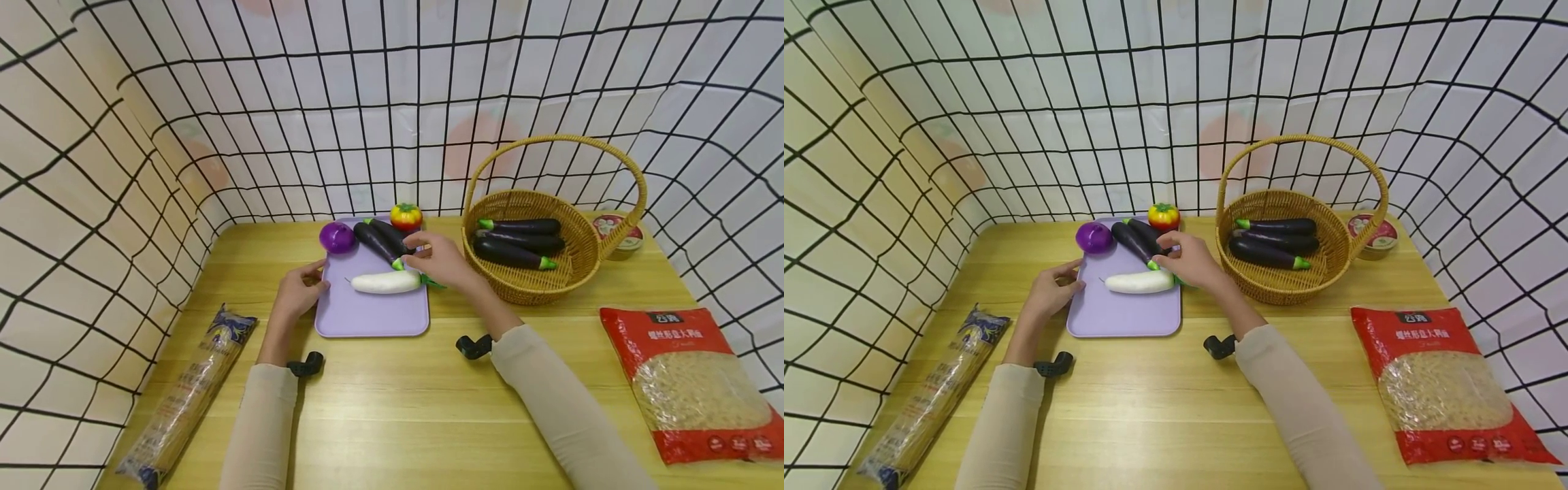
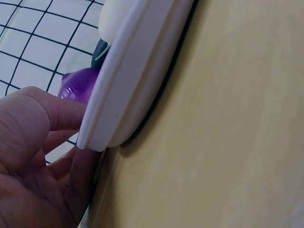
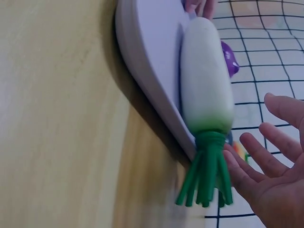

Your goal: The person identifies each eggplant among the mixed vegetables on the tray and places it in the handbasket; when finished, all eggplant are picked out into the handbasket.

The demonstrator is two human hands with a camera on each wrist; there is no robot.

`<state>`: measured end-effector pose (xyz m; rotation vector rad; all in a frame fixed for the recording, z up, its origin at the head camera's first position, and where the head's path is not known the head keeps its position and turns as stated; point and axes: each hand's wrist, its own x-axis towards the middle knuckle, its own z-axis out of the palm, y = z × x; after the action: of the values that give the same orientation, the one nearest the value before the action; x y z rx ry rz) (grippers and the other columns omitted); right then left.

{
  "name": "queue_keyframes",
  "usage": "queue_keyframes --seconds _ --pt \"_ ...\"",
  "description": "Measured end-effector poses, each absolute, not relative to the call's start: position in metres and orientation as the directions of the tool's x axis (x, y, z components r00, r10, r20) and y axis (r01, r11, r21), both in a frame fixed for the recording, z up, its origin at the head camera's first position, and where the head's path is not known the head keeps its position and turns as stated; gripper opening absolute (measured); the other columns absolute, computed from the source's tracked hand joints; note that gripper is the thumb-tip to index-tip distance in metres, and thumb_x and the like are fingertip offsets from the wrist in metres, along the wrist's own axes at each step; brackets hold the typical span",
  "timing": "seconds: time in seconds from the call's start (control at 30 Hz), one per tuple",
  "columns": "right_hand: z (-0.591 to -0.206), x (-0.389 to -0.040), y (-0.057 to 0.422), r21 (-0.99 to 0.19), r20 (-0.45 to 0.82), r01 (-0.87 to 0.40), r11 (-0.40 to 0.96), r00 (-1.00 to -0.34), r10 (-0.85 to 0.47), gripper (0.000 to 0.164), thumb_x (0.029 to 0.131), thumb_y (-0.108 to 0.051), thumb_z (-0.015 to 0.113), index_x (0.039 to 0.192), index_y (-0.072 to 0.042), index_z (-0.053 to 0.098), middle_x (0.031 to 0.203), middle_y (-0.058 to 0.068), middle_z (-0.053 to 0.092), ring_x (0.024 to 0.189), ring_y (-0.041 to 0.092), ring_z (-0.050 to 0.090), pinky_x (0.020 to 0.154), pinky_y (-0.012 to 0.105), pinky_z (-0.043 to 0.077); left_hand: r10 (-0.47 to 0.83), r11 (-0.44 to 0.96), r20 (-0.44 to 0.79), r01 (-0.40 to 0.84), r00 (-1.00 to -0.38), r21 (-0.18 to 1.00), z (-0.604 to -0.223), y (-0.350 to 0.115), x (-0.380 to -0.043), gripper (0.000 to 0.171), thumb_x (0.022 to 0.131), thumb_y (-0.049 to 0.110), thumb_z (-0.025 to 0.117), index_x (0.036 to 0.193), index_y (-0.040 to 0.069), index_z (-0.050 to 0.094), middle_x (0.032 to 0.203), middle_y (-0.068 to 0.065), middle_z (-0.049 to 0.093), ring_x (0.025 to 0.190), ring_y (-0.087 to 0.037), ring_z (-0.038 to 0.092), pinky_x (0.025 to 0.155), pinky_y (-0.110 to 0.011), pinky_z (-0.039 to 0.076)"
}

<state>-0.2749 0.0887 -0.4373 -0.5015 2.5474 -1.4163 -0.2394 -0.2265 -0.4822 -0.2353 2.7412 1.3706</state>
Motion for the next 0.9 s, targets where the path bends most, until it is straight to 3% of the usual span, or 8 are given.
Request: queue_keyframes --seconds 0.37,0.6,0.77,0.9 --pt "-0.453 -0.285 0.072 -0.805 0.011 -0.225 0.549 -0.931 -0.365 0.044 0.090 -0.031 0.069 0.129 -0.012 0.059 0.124 0.008 0.063 0.102 0.024 0.063 0.085 0.038 0.053 -0.098 0.592 -0.120 -0.155 -0.988 0.791 -0.481 -0.226 -0.239 0.053 0.089 0.019 0.068 0.139 0.028 0.055 0.115 -0.008 0.060 0.100 -0.026 0.055 0.082 -0.033 0.049" --pt "-0.456 -0.286 0.059 -0.779 0.014 -0.254 0.573 -0.921 -0.389 0.048 0.089 -0.029 0.069 0.132 -0.010 0.058 0.128 0.011 0.062 0.099 0.024 0.065 0.089 0.037 0.054 -0.092 0.596 -0.112 -0.144 -0.990 0.790 -0.483 -0.227 -0.240 0.053 0.089 0.019 0.068 0.138 0.029 0.055 0.115 -0.008 0.061 0.100 -0.025 0.057 0.080 -0.033 0.051" --pt "-0.458 -0.286 0.049 -0.734 0.032 -0.260 0.628 -0.936 -0.350 0.049 0.088 -0.028 0.070 0.133 -0.012 0.059 0.131 0.007 0.062 0.096 0.021 0.062 0.085 0.036 0.052 -0.093 0.589 -0.116 -0.148 -0.989 0.795 -0.483 -0.227 -0.240 0.053 0.089 0.017 0.067 0.139 0.028 0.055 0.115 -0.009 0.061 0.097 -0.025 0.056 0.076 -0.030 0.050" --pt "-0.461 -0.286 0.040 -0.701 0.067 -0.254 0.666 -0.954 -0.294 0.046 0.086 -0.028 0.072 0.128 -0.012 0.062 0.127 0.005 0.065 0.104 0.022 0.061 0.092 0.038 0.049 -0.096 0.592 -0.113 -0.148 -0.989 0.792 -0.483 -0.227 -0.240 0.053 0.089 0.017 0.068 0.139 0.027 0.055 0.114 -0.009 0.060 0.097 -0.026 0.056 0.077 -0.032 0.050"
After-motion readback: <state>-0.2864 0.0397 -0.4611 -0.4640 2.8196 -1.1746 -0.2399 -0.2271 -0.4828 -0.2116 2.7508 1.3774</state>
